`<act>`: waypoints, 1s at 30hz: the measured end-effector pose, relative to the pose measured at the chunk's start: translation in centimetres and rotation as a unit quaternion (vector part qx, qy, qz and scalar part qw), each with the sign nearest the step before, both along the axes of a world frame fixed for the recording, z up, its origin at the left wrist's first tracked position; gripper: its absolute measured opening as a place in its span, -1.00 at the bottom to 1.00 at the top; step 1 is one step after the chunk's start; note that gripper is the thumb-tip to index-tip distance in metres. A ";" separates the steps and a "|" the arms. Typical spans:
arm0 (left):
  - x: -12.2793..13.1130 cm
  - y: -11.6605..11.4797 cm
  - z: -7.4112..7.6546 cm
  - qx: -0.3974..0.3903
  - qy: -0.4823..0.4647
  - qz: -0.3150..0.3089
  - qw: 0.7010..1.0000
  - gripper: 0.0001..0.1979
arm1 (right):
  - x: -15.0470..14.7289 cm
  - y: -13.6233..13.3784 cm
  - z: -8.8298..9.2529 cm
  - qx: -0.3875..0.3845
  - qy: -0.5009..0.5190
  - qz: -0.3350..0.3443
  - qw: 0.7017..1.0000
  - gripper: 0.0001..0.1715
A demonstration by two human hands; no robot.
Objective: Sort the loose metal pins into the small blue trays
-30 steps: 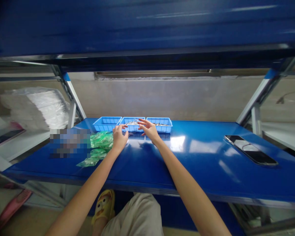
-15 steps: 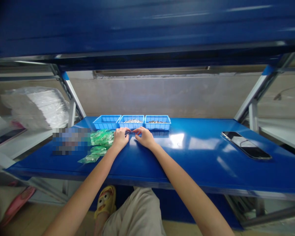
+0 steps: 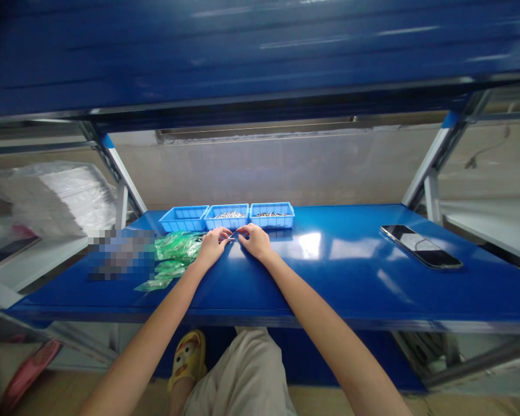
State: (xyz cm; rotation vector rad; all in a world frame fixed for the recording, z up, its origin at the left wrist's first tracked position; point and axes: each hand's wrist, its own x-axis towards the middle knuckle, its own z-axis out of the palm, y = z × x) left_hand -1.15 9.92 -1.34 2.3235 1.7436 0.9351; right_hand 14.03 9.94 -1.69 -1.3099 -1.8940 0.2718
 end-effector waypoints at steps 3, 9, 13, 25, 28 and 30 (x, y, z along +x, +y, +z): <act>0.0 0.1 -0.1 0.004 0.005 -0.008 1.000 -0.83 | 0.1 0.0 0.0 -0.003 -0.018 0.007 1.000 -0.82; 0.0 0.0 -0.3 0.010 0.010 -0.017 1.000 -0.82 | 0.0 0.3 -0.4 0.004 -0.051 0.017 0.999 -0.79; -0.1 0.1 -0.3 0.006 0.000 -0.031 0.999 -0.82 | 0.1 0.4 -0.5 0.005 -0.052 0.021 0.998 -0.81; -0.1 -0.1 -0.1 0.031 0.015 0.004 0.999 -0.81 | 0.0 0.1 -0.3 0.000 -0.053 0.005 0.999 -0.83; -0.1 0.0 0.1 0.043 0.009 0.007 0.999 -0.80 | -0.1 0.1 -0.3 -0.002 -0.051 0.001 0.999 -0.85; -0.2 0.0 0.1 0.051 -0.001 0.012 0.999 -0.79 | -0.1 0.1 -0.2 -0.004 -0.044 -0.003 0.999 -0.85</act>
